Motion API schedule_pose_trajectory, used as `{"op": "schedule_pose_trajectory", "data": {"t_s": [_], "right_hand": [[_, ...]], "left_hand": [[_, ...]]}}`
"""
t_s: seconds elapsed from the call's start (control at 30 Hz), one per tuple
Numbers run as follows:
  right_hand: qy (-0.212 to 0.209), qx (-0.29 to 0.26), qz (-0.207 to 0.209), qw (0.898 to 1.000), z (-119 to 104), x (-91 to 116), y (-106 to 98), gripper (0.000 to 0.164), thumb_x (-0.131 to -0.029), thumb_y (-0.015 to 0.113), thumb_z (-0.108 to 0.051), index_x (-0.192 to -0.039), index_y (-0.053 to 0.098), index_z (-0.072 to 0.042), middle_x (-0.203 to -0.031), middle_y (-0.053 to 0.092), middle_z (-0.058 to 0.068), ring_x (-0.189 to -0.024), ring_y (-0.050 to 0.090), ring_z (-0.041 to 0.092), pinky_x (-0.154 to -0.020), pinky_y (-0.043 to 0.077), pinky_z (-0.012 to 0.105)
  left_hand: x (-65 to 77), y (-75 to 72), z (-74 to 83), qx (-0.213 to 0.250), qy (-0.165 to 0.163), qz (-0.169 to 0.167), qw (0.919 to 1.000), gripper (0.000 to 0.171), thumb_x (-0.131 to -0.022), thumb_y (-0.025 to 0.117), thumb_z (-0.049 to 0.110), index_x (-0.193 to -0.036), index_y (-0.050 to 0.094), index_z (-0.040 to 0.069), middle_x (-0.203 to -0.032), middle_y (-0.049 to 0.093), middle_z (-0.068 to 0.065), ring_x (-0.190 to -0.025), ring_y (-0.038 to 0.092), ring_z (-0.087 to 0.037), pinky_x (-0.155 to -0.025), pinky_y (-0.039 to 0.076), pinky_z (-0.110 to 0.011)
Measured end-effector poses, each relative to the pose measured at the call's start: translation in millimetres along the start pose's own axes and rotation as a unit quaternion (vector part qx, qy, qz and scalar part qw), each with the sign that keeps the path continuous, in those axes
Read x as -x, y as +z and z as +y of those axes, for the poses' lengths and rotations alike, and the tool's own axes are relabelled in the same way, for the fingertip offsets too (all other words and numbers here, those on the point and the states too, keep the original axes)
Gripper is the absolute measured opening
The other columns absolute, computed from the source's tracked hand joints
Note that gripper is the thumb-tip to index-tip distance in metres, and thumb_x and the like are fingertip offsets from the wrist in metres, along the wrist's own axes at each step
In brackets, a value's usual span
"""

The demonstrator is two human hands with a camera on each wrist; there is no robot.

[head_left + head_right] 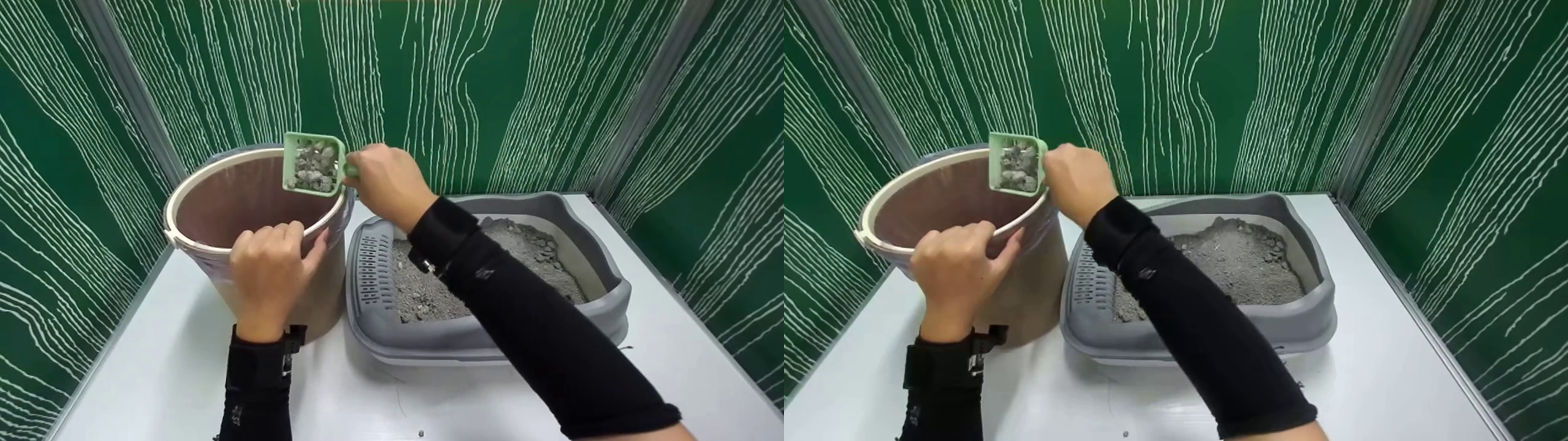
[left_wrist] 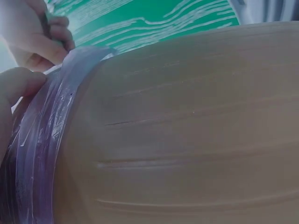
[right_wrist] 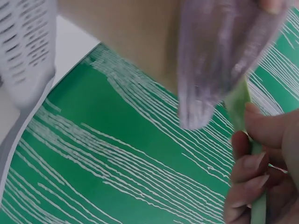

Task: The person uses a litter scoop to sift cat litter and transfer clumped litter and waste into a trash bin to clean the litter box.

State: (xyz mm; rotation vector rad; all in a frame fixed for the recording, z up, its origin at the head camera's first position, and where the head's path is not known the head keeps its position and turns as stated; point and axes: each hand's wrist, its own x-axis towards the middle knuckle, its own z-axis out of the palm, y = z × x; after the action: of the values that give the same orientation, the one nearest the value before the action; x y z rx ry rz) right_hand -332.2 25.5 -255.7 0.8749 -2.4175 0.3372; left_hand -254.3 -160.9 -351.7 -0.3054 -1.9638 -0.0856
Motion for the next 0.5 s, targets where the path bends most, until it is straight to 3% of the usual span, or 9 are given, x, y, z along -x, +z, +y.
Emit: {"op": "schedule_pose_trajectory", "data": {"t_s": [0.2,0.37,0.43,0.5], "right_hand": [[-0.096,0.096,0.068,0.988,-1.6,2.7,13.3,0.009,-0.089,0.069,-0.007,-0.098,0.073,-0.007,-0.082,0.065,0.009,-0.069,0.063,0.024,-0.063,0.053,0.038],[-0.159,0.155,0.088,0.971,-1.2,4.8,14.2,0.022,-0.089,0.059,0.003,-0.106,0.069,-0.007,-0.087,0.063,0.008,-0.075,0.062,0.024,-0.061,0.052,0.036],[-0.161,0.149,0.089,0.972,-0.9,5.2,12.7,0.02,-0.091,0.059,0.002,-0.108,0.068,-0.006,-0.09,0.064,0.009,-0.078,0.063,0.024,-0.062,0.053,0.035],[-0.144,0.116,0.085,0.979,0.5,5.6,8.8,0.016,-0.095,0.059,-0.002,-0.108,0.069,-0.004,-0.093,0.068,0.009,-0.079,0.065,0.022,-0.064,0.055,0.032]], "left_hand": [[1.5,0.9,1.2,0.0,-0.004,-0.001,1.0,0.04,-0.091,0.066,0.038,-0.07,0.057,0.005,-0.057,0.054,-0.009,-0.05,0.051,-0.031,-0.052,0.033,-0.04],[2.6,1.4,-0.7,-0.003,-0.002,0.0,1.0,0.04,-0.091,0.065,0.038,-0.07,0.057,0.005,-0.057,0.053,-0.009,-0.05,0.051,-0.031,-0.052,0.033,-0.04],[3.6,1.1,-1.9,-0.004,-0.001,0.004,1.0,0.04,-0.091,0.065,0.038,-0.069,0.056,0.005,-0.057,0.053,-0.009,-0.051,0.051,-0.031,-0.052,0.033,-0.041],[4.4,0.5,-3.0,-0.004,-0.001,0.007,1.0,0.039,-0.091,0.065,0.037,-0.069,0.055,0.006,-0.057,0.052,-0.009,-0.051,0.052,-0.031,-0.052,0.033,-0.041]]}}
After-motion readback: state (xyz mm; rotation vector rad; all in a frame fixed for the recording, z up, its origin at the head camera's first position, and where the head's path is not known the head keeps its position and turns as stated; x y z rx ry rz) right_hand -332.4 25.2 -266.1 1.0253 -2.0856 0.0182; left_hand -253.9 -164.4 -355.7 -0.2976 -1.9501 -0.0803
